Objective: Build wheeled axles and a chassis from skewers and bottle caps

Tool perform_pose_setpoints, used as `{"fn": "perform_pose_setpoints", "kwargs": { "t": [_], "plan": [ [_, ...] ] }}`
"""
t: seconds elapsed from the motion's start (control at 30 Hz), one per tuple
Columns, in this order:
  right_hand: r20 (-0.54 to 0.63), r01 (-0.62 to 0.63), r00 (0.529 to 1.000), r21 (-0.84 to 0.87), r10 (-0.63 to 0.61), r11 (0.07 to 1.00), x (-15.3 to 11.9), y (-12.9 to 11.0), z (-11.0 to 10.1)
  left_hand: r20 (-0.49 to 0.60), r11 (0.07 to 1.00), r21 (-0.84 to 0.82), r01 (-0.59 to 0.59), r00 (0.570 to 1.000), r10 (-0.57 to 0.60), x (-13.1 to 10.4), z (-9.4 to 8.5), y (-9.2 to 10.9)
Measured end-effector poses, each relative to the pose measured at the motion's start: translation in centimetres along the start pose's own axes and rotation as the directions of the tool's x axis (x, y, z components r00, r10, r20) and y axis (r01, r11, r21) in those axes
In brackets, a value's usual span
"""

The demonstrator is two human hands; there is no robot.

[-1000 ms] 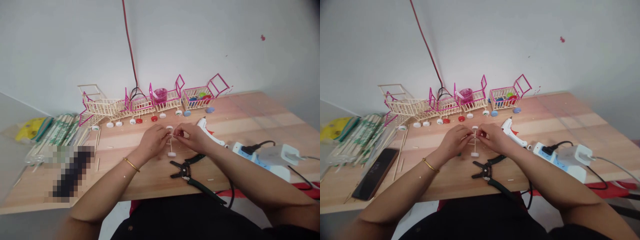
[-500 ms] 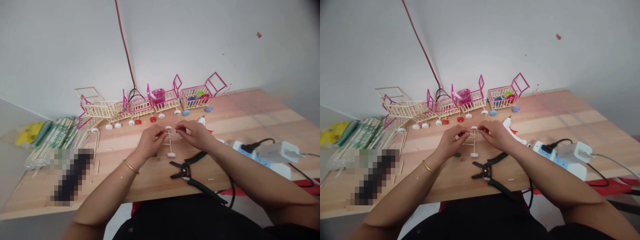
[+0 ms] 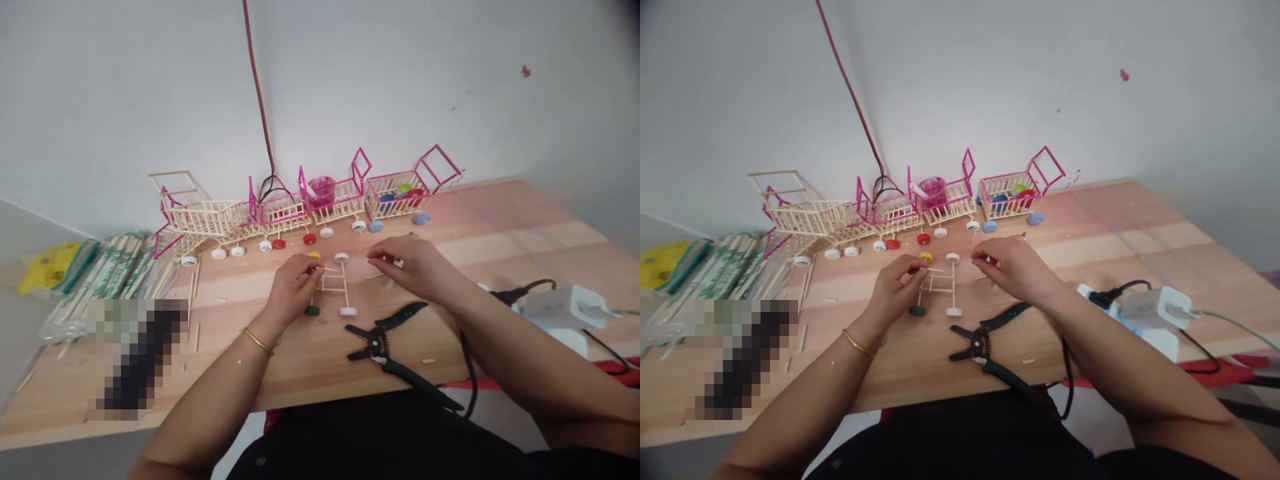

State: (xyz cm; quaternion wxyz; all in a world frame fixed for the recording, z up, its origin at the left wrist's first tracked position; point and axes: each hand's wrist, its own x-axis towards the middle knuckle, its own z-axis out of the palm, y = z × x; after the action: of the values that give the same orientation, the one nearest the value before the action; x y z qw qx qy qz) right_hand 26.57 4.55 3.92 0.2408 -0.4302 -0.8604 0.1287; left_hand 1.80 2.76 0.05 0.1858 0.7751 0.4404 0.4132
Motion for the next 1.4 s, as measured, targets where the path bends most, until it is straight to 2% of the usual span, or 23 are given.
{"fn": "perform_pose_setpoints", "kwargs": {
  "t": [0.17, 0.33, 0.47, 0.6, 0.67, 0.73, 0.8, 0.87, 0.93, 1.03, 1.17, 1.3, 1.4],
  "plan": [
    [-0.024, 0.006, 1.0, -0.066, -0.008, 0.998, -0.7, -1.3, -2.4, -0.019, 0.997, -0.006, -0.078, 0.997, 0.078, 0.0, 0.0, 0.1],
    [-0.112, -0.168, 0.982, -0.131, 0.154, 0.977, -2.2, -0.8, -3.9, -0.038, 0.997, -0.01, -0.074, 0.997, 0.074, 0.0, 0.1, -0.1],
    [-0.109, -0.312, 0.948, -0.163, 0.298, 0.936, -3.7, 0.9, -3.1, -0.028, 0.996, 0.004, -0.089, 0.996, 0.089, 0.1, 0.1, -0.2],
    [-0.197, -0.429, 0.895, -0.135, 0.4, 0.893, -4.8, 2.0, -2.8, -0.03, 0.997, 0.026, -0.073, 0.997, 0.073, 0.1, 0.0, -0.2],
    [-0.186, -0.439, 0.892, -0.146, 0.412, 0.886, -5.2, 2.3, -2.8, -0.045, 0.998, 0.035, -0.059, 0.997, 0.061, 0.0, 0.0, -0.2],
    [-0.118, -0.422, 0.906, -0.207, 0.406, 0.882, -5.6, 2.7, -2.4, -0.055, 0.998, 0.044, -0.052, 0.997, 0.055, 0.0, 0.0, -0.3],
    [-0.05, -0.382, 0.921, -0.319, 0.387, 0.868, -5.8, 3.3, -1.5, -0.06, 0.997, 0.049, -0.051, 0.997, 0.054, 0.0, 0.0, -0.4],
    [-0.03, -0.36, 0.922, -0.429, 0.386, 0.828, -5.9, 3.9, -0.3, -0.056, 0.997, 0.053, -0.059, 0.997, 0.062, 0.0, 0.0, -0.4],
    [-0.029, -0.349, 0.925, -0.464, 0.38, 0.814, -5.7, 4.3, 0.7, -0.046, 0.994, 0.07, -0.08, 0.995, 0.083, 0.0, 0.0, -0.4],
    [-0.052, -0.343, 0.936, -0.354, 0.348, 0.87, -5.0, 4.1, 1.0, -0.014, 0.986, 0.114, -0.125, 0.992, 0.128, -0.1, 0.1, -0.1],
    [-0.067, -0.371, 0.926, 0.015, 0.371, 0.929, -4.6, 2.7, -0.3, 0.033, 0.981, 0.105, -0.163, 0.987, 0.16, -0.1, 0.2, 0.3],
    [0.104, -0.307, 0.951, 0.394, 0.29, 0.866, -5.0, 1.8, -0.8, 0.01, 0.986, 0.057, -0.155, 0.988, 0.155, -0.1, 0.4, 0.4],
    [0.143, -0.298, 0.954, 0.512, 0.262, 0.806, -5.4, 1.7, -0.2, 0.019, 0.987, 0.065, -0.147, 0.989, 0.146, 0.0, 0.5, 0.3]
  ]
}}
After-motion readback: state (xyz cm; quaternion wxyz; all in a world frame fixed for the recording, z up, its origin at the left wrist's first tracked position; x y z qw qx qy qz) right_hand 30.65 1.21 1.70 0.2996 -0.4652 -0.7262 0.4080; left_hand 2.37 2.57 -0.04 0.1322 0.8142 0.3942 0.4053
